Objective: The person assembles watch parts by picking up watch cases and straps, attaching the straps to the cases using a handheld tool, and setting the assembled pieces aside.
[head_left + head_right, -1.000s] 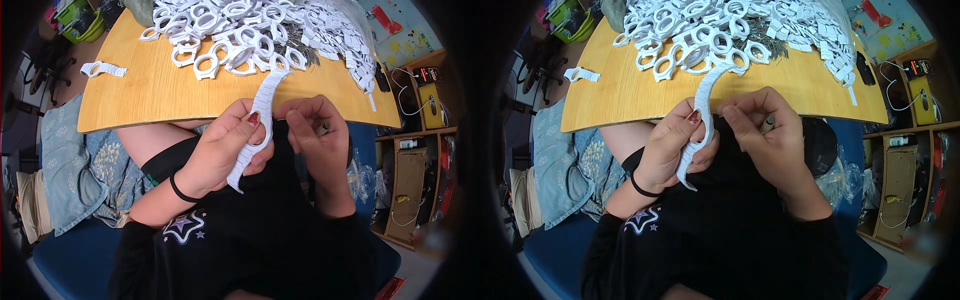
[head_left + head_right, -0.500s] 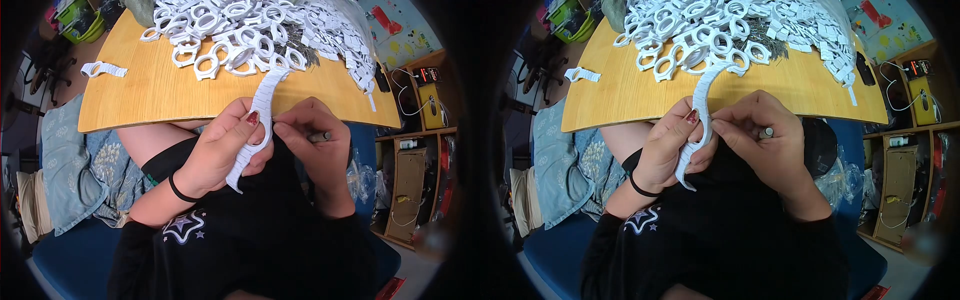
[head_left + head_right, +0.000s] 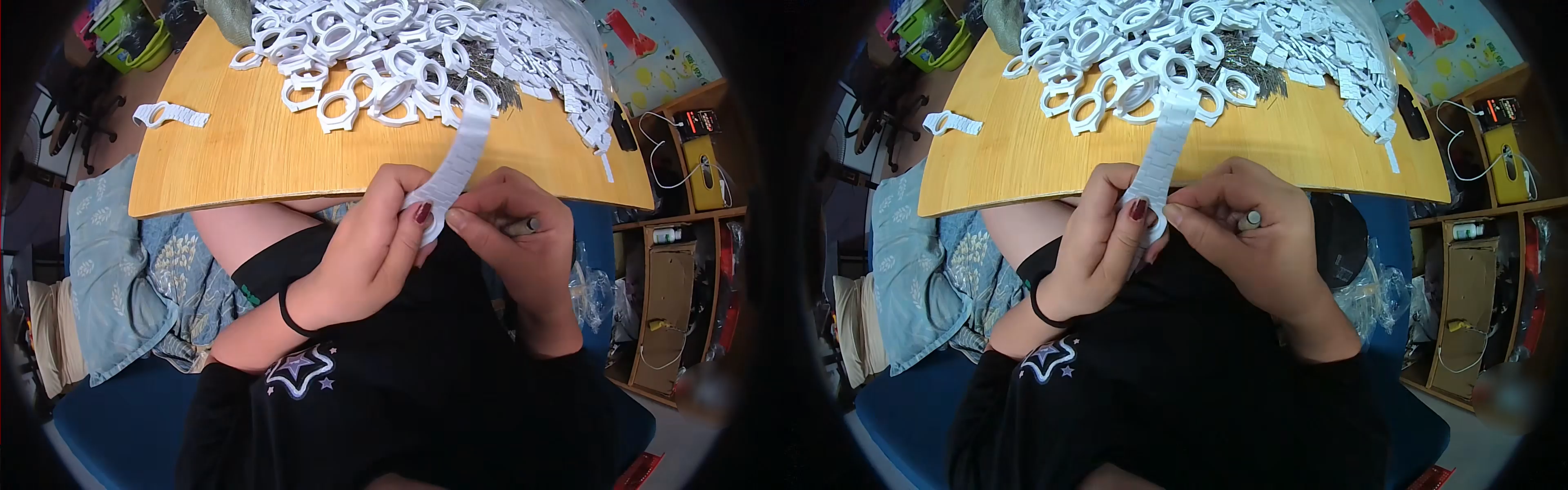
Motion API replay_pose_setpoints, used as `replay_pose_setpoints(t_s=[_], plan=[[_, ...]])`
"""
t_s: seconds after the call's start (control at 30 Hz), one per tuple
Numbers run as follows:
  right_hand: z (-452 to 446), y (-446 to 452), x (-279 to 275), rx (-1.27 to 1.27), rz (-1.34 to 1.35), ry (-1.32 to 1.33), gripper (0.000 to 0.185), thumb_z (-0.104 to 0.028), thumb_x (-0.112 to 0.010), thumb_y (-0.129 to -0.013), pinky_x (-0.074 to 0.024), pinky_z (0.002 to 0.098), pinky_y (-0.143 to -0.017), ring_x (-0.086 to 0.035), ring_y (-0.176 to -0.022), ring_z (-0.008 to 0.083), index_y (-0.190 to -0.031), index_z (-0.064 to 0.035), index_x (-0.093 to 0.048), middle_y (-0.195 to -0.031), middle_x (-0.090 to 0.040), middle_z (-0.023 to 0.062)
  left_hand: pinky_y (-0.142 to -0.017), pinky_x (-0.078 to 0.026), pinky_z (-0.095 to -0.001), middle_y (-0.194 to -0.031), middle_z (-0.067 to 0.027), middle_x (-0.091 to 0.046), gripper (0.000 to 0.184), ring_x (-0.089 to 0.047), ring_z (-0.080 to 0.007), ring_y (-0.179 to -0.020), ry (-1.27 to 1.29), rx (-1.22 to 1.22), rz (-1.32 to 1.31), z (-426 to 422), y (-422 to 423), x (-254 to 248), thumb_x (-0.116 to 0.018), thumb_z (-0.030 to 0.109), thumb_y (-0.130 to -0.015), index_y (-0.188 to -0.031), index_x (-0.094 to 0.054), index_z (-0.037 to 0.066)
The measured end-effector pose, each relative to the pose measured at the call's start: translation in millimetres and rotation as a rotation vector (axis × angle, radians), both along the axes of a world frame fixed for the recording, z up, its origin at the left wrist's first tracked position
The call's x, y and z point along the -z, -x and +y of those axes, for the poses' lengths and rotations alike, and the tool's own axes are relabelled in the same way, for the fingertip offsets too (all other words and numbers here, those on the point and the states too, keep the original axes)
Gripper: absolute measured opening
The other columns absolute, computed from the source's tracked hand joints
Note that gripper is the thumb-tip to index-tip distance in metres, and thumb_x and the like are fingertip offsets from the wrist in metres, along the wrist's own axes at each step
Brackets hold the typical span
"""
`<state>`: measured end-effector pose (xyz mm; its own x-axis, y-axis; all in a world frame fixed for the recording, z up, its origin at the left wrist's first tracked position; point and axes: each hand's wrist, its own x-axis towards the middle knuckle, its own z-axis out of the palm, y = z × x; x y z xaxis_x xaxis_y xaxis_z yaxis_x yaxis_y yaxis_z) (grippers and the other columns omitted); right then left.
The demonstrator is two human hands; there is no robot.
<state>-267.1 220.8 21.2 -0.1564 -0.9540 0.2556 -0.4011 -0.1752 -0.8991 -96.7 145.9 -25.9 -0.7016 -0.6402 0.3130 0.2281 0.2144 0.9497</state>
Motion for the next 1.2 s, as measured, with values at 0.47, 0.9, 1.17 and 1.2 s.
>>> replay_pose_setpoints(t_s=[0.47, 0.9, 1.17, 1.2], plan=[[0.7, -0.3, -0.8, 0.053, -0.311, -0.046, 0.027, 0.0, -0.083, -0.072, -0.038, 0.0164, -0.059, -0.046, -0.066, 0.0012, -0.089, -0.0001, -0.062, -0.078, -0.056, -0.0025, -0.045, -0.035, -0.0217, -0.078, -0.0032, -0.045, 0.017, -0.045, -0.01, -0.056, -0.83, 0.389, 0.235, 1.6, 4.0, -10.7, -0.04, 0.016, -0.104, -0.115, -0.043, 0.004], [-24.9, -4.5, -5.8, -0.255, -0.626, 0.483, 0.044, -0.026, -0.032, -0.105, -0.0265, 0.0286, -0.051, -0.029, -0.05, 0.0119, -0.064, -0.0109, -0.035, -0.058, -0.033, -0.0007, -0.033, -0.027, -0.0166, -0.058, 0.0012, -0.039, 0.036, -0.034, -0.0061, -0.042, -1.414, 0.441, 0.349, -6.9, 35.0, 20.8, -0.039, 0.027, -0.105, -0.075, -0.043, 0.009], [-31.7, 0.7, 1.9, -0.208, -0.59, 0.44, 0.046, -0.034, -0.033, -0.105, -0.0264, 0.0313, -0.046, -0.028, -0.045, 0.0128, -0.064, -0.0119, -0.035, -0.055, -0.033, 0.0015, -0.034, -0.028, -0.0181, -0.061, 0.0004, -0.038, 0.032, -0.034, -0.0066, -0.042, -1.387, 0.534, 0.351, -9.9, 33.6, 26.5, -0.039, 0.026, -0.105, -0.078, -0.044, 0.008], [-28.9, -0.8, -4.7, -0.221, -0.655, 0.496, 0.047, -0.034, -0.033, -0.104, -0.026, 0.0313, -0.046, -0.027, -0.045, 0.0126, -0.064, -0.012, -0.035, -0.055, -0.032, 0.0012, -0.034, -0.028, -0.0188, -0.062, 0.0, -0.039, 0.031, -0.034, -0.0072, -0.042, -1.385, 0.522, 0.312, -11.6, 32.2, 22.9, -0.039, 0.026, -0.105, -0.079, -0.044, 0.009]])
